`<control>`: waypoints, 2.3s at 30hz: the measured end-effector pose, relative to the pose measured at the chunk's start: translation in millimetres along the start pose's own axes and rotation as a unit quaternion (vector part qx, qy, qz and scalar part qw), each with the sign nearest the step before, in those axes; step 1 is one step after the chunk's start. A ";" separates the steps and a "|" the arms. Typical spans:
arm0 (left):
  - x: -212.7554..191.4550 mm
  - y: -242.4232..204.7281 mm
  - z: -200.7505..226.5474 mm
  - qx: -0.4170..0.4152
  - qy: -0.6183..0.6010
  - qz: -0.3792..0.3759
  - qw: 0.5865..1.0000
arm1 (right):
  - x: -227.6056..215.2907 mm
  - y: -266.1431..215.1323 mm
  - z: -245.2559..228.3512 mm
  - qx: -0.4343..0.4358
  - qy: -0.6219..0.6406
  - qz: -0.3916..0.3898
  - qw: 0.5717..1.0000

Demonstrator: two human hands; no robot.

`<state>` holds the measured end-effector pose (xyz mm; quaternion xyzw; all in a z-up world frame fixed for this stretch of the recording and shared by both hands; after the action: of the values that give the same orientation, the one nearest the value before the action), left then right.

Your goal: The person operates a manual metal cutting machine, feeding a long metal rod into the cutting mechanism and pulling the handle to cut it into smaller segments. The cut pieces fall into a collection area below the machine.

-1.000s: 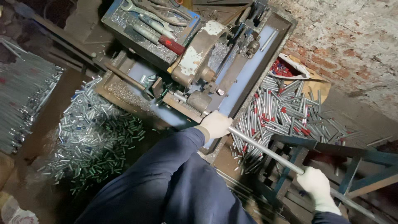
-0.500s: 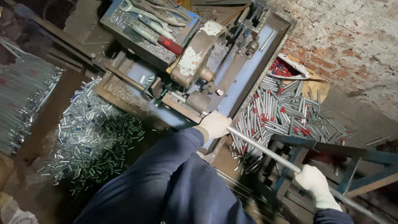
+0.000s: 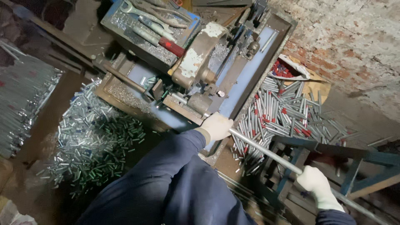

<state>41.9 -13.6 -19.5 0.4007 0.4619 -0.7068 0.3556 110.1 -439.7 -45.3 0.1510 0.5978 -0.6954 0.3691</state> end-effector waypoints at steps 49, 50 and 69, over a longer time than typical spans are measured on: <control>-8.5 34.0 3.5 0.022 -0.009 0.002 1.000 | 6.6 31.1 36.7 0.051 -0.002 0.044 0.998; -17.6 28.7 2.9 0.016 -0.028 -0.001 0.999 | 2.0 23.6 31.6 0.041 0.036 0.104 0.993; 28.3 2.9 -5.3 0.047 -0.041 0.190 0.980 | 40.3 63.0 3.8 -0.037 0.010 -0.003 0.999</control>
<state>33.6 -13.4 -47.3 0.4681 0.3284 -0.6631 0.4830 127.2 -457.5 -116.0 0.1425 0.6273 -0.6726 0.3659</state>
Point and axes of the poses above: each hand's wrist, its own y-axis towards the middle knuckle, its own x-axis out of the palm, z = x × y, the point moved 5 cm from there along y, towards the middle knuckle, and after that the axes turned 1 degree about x, right-handed, at the moved point
